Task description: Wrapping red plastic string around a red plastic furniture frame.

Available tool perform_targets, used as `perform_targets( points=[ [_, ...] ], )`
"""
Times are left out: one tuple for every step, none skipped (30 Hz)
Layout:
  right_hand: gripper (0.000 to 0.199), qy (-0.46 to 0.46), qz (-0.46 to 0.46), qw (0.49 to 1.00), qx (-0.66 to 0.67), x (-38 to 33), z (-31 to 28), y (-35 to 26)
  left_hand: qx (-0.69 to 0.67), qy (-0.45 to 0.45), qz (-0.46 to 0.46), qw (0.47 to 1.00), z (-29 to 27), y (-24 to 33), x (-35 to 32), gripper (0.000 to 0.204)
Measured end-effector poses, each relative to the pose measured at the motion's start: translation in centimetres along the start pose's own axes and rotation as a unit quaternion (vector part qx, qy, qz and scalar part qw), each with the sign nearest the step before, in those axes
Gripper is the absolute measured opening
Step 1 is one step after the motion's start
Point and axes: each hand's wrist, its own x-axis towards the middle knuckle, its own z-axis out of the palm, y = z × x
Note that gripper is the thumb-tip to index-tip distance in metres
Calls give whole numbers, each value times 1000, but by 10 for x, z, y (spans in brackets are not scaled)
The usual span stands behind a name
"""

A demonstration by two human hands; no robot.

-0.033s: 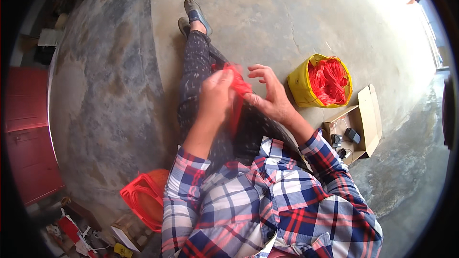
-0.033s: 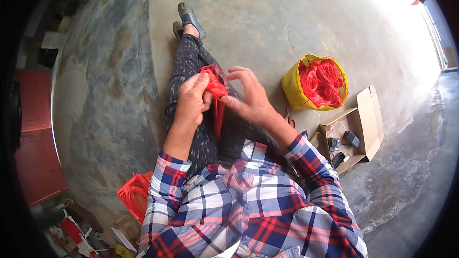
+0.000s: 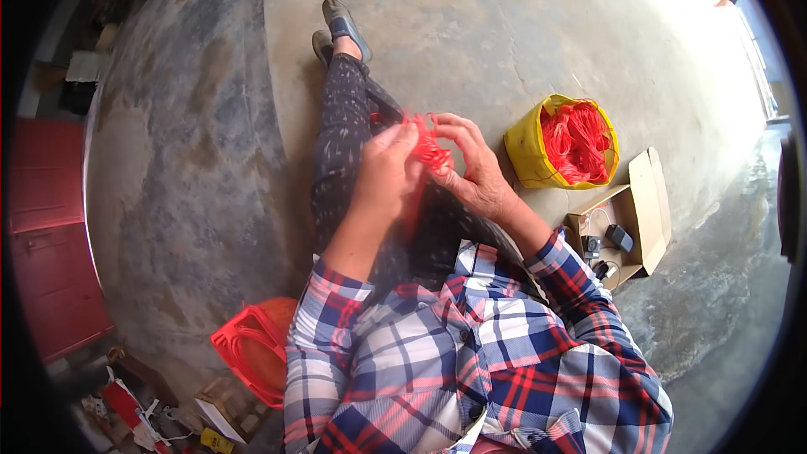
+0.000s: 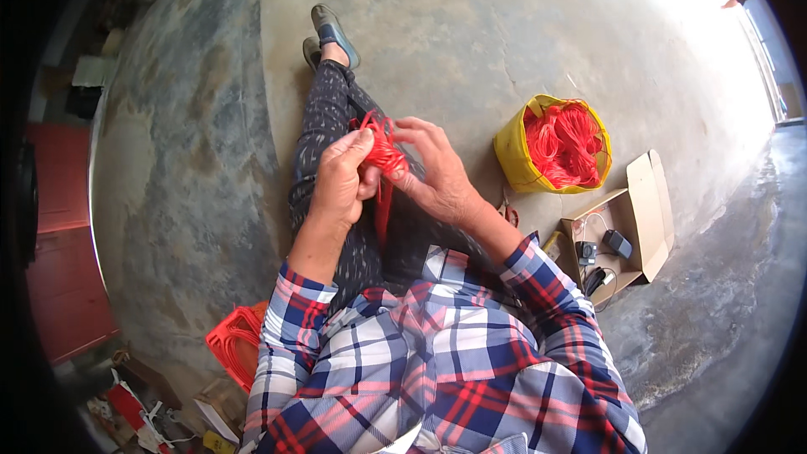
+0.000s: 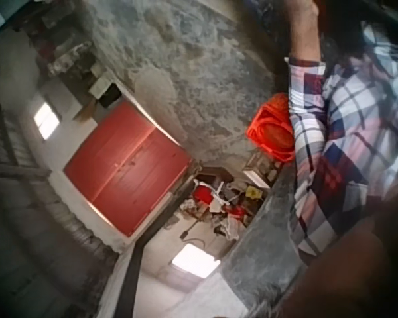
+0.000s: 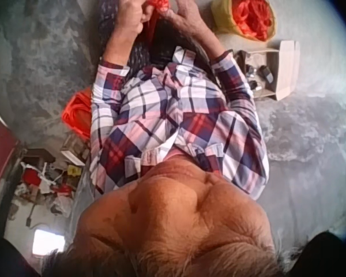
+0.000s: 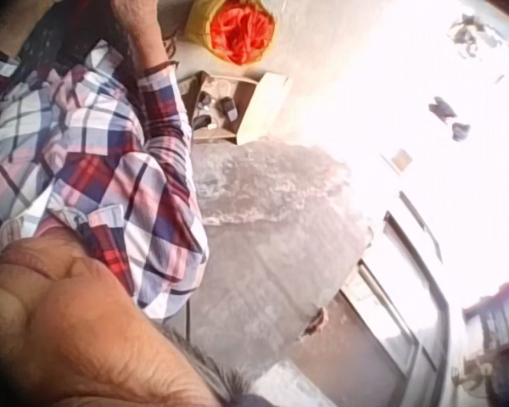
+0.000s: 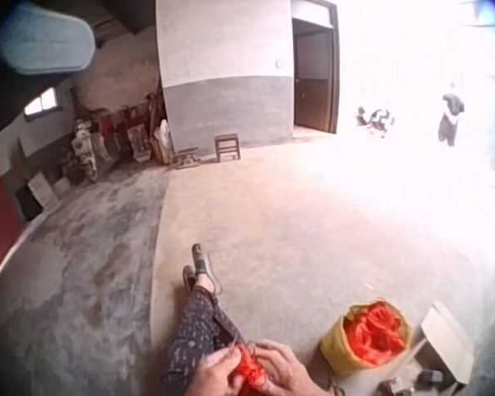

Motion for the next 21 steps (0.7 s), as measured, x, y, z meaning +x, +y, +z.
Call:
perform_targets(
  points=[
    [36, -54, 9, 998, 15, -6, 0, 7, -50, -26, -21, 998, 4, 1, -2, 20],
    [36, -54, 8, 998, 15, -8, -8, 5, -49, -26, -20, 998, 2, -1, 1, 20],
    [34, 12, 121, 967, 222, -7, -16, -4, -33, -44, -12, 998, -5, -3, 6, 20],
    [33, 78, 227, 878, 415, -7, -26, -7, -15, -63, -3, 998, -12, -6, 12, 20],
    [31, 89, 210, 847, 481, -13, -47, 0, -2, -54, -1, 999, -19, -7, 16, 20],
    [30, 99, 193, 811, 544, -22, -75, 11, -1, -55, 0, 999, -23, -11, 22, 20],
    [28, 120, 193, 775, 589, -31, -101, 18, 28, -21, -7, 999, -28, -16, 27, 19],
    [26, 141, 194, 738, 631, -39, -126, 23, 57, 10, -16, 998, -34, -22, 33, 19],
    [25, 155, 218, 758, 595, -51, -145, 31, 74, -14, -27, 997, -44, -31, 39, 23],
    [24, 171, 244, 776, 556, -66, -160, 35, 73, -17, -28, 997, -42, -31, 41, 23],
    [24, 171, 244, 777, 555, -82, -168, 37, 74, -25, -62, 995, -40, -32, 41, 26],
    [23, 153, 307, 815, 467, -98, -173, 37, 72, -33, -97, 992, -38, -32, 41, 29],
    [22, 131, 366, 842, 374, -112, -173, 39, 67, -16, -103, 992, -38, -32, 42, 29],
    [18, 127, 442, 838, 293, -129, -169, 47, 67, -16, -102, 992, -41, -33, 45, 29],
    [16, 69, 487, 841, 227, -146, -166, 57, 26, -24, -118, 992, -46, -35, 48, 23],
    [14, 3, 531, 833, 155, -167, -158, 74, -12, -32, -133, 990, -49, -36, 50, 18],
    [14, -41, 457, 886, 61, -194, -141, 92, -10, -33, -134, 990, -48, -38, 50, 18],
    [14, -67, 505, 853, 118, -201, -130, 91, 2, -36, -131, 991, -49, -40, 49, 14],
    [15, -67, 479, 873, 67, -209, -119, 98, 15, -40, -128, 991, -49, -41, 47, 11],
    [16, -66, 451, 890, 16, -215, -109, 105, 17, -40, -129, 991, -49, -44, 46, 11],
    [16, -68, 450, 890, 21, -206, -103, 104, -10, -26, -100, 995, -53, -46, 44, 10]
  ],
)
